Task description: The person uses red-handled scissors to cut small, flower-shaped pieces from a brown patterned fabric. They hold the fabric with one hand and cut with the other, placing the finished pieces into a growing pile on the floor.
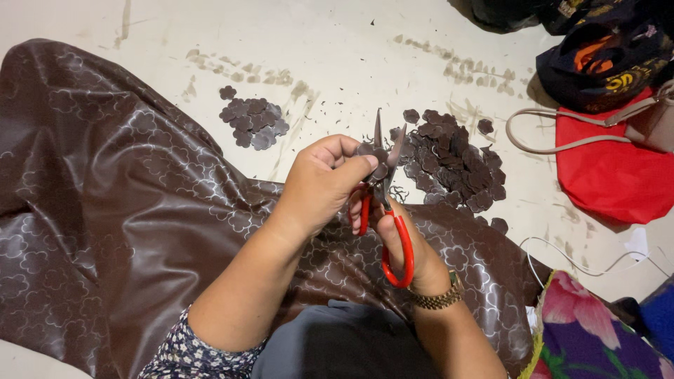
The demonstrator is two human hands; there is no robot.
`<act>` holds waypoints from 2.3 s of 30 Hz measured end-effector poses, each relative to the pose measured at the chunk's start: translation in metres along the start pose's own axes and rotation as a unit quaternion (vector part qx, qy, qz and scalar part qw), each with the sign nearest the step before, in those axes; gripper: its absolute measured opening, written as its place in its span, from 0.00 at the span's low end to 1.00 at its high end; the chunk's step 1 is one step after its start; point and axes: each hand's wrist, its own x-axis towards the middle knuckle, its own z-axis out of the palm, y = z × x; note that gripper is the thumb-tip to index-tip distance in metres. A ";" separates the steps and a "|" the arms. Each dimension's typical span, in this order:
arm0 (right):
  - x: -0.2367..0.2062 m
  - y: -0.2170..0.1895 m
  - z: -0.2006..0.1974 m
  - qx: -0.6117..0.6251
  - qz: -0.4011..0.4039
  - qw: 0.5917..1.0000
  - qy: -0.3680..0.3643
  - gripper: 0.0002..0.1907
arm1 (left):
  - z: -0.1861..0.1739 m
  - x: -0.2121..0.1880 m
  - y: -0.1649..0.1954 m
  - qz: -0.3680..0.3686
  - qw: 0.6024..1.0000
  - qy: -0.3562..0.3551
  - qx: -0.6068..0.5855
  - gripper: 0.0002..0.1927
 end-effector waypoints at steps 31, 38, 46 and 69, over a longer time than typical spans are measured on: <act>0.008 -0.011 0.007 0.028 -0.006 0.999 0.032 0.29 | 0.003 -0.001 -0.007 0.060 0.997 0.038 0.034 0.05; 0.009 -0.012 0.005 0.051 0.004 0.998 0.024 0.28 | -0.002 0.001 -0.009 0.072 0.996 0.031 0.034 0.05; 0.009 -0.014 0.003 0.014 0.027 0.999 0.014 0.28 | -0.008 0.005 -0.010 0.091 0.993 0.051 0.063 0.03; 0.010 0.000 -0.005 -0.039 0.062 0.996 0.056 0.25 | -0.020 0.012 -0.008 0.087 0.994 0.011 0.067 0.05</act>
